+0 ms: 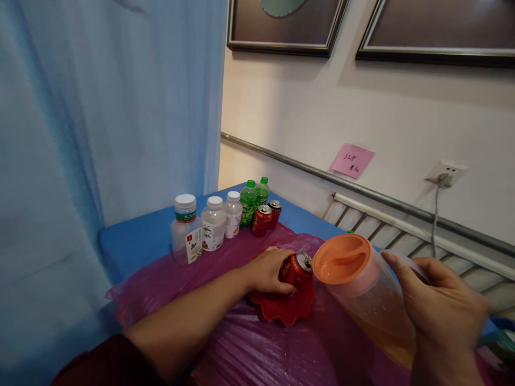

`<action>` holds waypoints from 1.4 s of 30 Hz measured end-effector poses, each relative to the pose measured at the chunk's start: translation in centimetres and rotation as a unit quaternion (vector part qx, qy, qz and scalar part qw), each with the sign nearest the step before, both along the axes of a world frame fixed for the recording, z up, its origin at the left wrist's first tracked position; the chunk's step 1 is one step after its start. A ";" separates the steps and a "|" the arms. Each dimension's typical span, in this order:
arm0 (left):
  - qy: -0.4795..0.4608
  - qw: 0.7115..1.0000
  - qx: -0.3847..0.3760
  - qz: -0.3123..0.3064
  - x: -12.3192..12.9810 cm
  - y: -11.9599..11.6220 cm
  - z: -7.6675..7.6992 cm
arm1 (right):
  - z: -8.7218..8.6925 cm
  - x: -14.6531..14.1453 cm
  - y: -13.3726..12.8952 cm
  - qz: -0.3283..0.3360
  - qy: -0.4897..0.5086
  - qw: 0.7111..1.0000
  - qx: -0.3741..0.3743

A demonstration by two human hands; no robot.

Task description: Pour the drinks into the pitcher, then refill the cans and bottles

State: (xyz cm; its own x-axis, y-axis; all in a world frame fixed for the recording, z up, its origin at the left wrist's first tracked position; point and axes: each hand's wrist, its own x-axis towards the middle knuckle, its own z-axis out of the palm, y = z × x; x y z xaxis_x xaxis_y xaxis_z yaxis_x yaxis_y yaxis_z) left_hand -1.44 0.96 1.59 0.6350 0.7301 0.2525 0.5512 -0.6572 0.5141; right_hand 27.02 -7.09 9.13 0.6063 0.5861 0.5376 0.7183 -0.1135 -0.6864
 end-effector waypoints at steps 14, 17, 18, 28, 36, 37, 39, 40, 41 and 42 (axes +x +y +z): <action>0.001 1.000 0.001 -0.003 0.0 0.1 -0.1 | 0.0 -0.1 -0.1 0.004 -0.016 1.000 0.020; 0.005 1.000 0.003 -0.001 0.0 0.0 -0.1 | 0.0 -0.2 -0.2 0.000 -0.039 0.999 0.029; 0.006 1.000 0.004 -0.001 0.0 0.0 0.0 | 0.0 -0.2 -0.2 -0.002 -0.044 0.999 0.032; 0.006 1.000 0.004 0.000 0.0 0.1 0.0 | -0.3 0.0 -0.1 0.004 -0.035 0.999 0.038; 0.005 1.000 0.001 -0.002 0.0 0.0 0.1 | 0.0 -0.4 -0.3 0.004 -0.028 0.999 0.024; 0.005 1.000 0.001 -0.002 0.0 0.0 0.2 | 0.1 -0.4 -0.3 0.004 -0.026 0.999 0.023; 0.002 1.000 0.001 -0.004 0.0 0.0 0.2 | 0.1 -0.3 -0.3 0.001 -0.026 0.999 0.021; 0.001 1.000 0.000 -0.004 0.0 0.0 0.2 | 0.0 -0.3 -0.3 0.001 -0.029 0.999 0.022; 0.000 1.000 0.000 -0.004 0.0 -0.1 0.2 | 0.0 -0.3 -0.2 0.002 -0.032 0.999 0.024; 0.000 1.000 -0.001 -0.004 0.0 -0.1 0.2 | 0.0 -0.2 -0.2 0.002 -0.037 0.999 0.027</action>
State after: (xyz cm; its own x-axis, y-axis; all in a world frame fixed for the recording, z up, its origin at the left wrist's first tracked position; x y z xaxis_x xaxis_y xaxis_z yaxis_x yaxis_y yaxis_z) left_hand -1.43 0.90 1.77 0.6401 0.7260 0.2516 0.5465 -0.6603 0.5151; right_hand 26.79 -7.31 9.12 0.5622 0.5564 0.6119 0.7672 -0.0747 -0.6370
